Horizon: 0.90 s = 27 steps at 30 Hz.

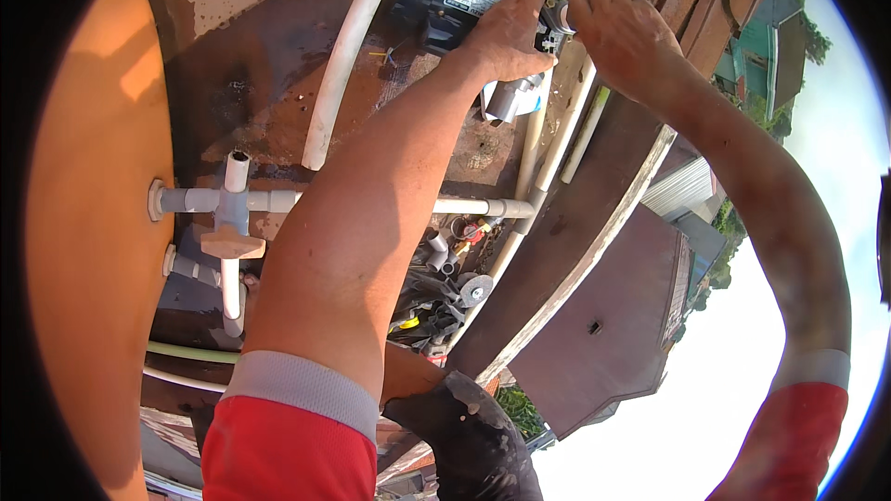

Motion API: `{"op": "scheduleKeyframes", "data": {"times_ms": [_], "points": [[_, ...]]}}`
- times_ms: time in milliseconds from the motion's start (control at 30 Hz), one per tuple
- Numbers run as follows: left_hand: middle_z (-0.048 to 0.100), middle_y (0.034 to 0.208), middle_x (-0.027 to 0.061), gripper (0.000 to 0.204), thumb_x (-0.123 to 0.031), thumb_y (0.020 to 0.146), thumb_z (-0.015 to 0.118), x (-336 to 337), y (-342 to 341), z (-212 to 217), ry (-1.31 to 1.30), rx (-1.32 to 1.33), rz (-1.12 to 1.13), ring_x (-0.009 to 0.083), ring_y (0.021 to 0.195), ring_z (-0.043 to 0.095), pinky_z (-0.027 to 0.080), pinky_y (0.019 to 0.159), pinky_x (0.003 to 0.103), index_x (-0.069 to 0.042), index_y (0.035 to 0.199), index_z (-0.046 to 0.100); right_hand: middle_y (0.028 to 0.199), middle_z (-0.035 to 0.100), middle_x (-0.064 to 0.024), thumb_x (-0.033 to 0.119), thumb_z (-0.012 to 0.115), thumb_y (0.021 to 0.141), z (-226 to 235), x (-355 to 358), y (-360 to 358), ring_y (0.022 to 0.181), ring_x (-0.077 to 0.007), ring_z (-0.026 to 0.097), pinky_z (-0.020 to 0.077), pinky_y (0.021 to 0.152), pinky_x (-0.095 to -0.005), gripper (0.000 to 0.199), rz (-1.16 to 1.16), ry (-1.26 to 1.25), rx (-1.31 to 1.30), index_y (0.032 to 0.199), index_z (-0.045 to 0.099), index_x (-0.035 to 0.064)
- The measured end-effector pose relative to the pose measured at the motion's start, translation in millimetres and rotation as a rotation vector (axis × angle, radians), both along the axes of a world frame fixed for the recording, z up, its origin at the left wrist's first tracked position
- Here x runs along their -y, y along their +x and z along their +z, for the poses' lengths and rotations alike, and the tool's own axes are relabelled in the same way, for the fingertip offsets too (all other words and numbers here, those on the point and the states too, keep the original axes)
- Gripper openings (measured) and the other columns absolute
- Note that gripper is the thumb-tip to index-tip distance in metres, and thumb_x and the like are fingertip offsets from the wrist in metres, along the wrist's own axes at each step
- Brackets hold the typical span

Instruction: The person assembles a plumbing system on a rooftop, wrapping thread seal tape on pipe fittings, screwing them together, and using an angle grinder to cut a PVC pipe. They connect the cut pipe to a valve assembly and position it near a water tank.

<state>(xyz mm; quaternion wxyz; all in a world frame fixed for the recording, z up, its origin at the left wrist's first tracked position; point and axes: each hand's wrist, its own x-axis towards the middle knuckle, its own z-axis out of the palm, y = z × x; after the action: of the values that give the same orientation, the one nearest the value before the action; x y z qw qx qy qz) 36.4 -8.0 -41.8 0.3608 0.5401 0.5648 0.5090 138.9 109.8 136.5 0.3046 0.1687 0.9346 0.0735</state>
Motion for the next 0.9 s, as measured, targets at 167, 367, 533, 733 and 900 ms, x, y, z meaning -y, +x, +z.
{"op": "scheduleKeyframes", "data": {"times_ms": [167,367,533,733,900], "points": [[0.056,0.154,0.0231,0.108,-0.020,0.078,0.096,-1,6,-2,0.041,-0.009,0.063,0.0441,0.141,0.061,0.050,0.122,0.051,-0.014,0.167,0.036,0.102,0.071,-0.0129,0.030,0.063,0.113,17,-8,-33,0.081,-0.0223,0.071,0.0569,0.067,-0.0410,0.028,-0.776,-0.254,0.023,0.118,0.065,0.0030],[0.057,0.153,0.0231,0.105,-0.021,0.078,0.097,2,1,5,0.063,0.055,0.049,0.0442,0.142,0.061,0.050,0.123,0.051,-0.012,0.165,0.038,0.097,0.066,-0.0121,0.029,0.062,0.113,4,-23,-5,0.069,-0.0259,0.068,0.0552,0.059,-0.0402,0.026,0.071,-0.257,-0.086,0.105,0.063,0.0052],[0.057,0.155,0.0228,0.103,-0.022,0.079,0.096,2,1,-4,0.075,-0.004,0.063,0.0440,0.143,0.060,0.051,0.122,0.051,-0.010,0.164,0.039,0.095,0.071,-0.0139,0.034,0.059,0.116,3,-15,-6,0.078,-0.0276,0.075,0.0596,0.061,-0.0466,0.029,0.294,0.006,0.032,0.114,0.069,0.0069],[0.058,0.153,0.0229,0.103,-0.020,0.077,0.096,0,3,1,0.055,0.019,0.027,0.0434,0.143,0.060,0.052,0.122,0.049,-0.008,0.162,0.039,0.106,0.071,-0.0170,0.044,0.054,0.118,3,-27,-20,0.083,-0.0295,0.078,0.0644,0.071,-0.0466,0.044,-0.715,-0.349,0.057,0.113,0.071,0.0043],[0.058,0.152,0.0230,0.104,-0.017,0.077,0.096,2,-1,-9,0.071,0.023,0.056,0.0439,0.141,0.062,0.053,0.121,0.050,-0.008,0.163,0.039,0.102,0.072,-0.0186,0.047,0.056,0.117,2,-3,-8,0.089,-0.0296,0.079,0.0639,0.073,-0.0464,0.047,0.150,-0.003,0.063,0.110,0.069,0.0025]]}}
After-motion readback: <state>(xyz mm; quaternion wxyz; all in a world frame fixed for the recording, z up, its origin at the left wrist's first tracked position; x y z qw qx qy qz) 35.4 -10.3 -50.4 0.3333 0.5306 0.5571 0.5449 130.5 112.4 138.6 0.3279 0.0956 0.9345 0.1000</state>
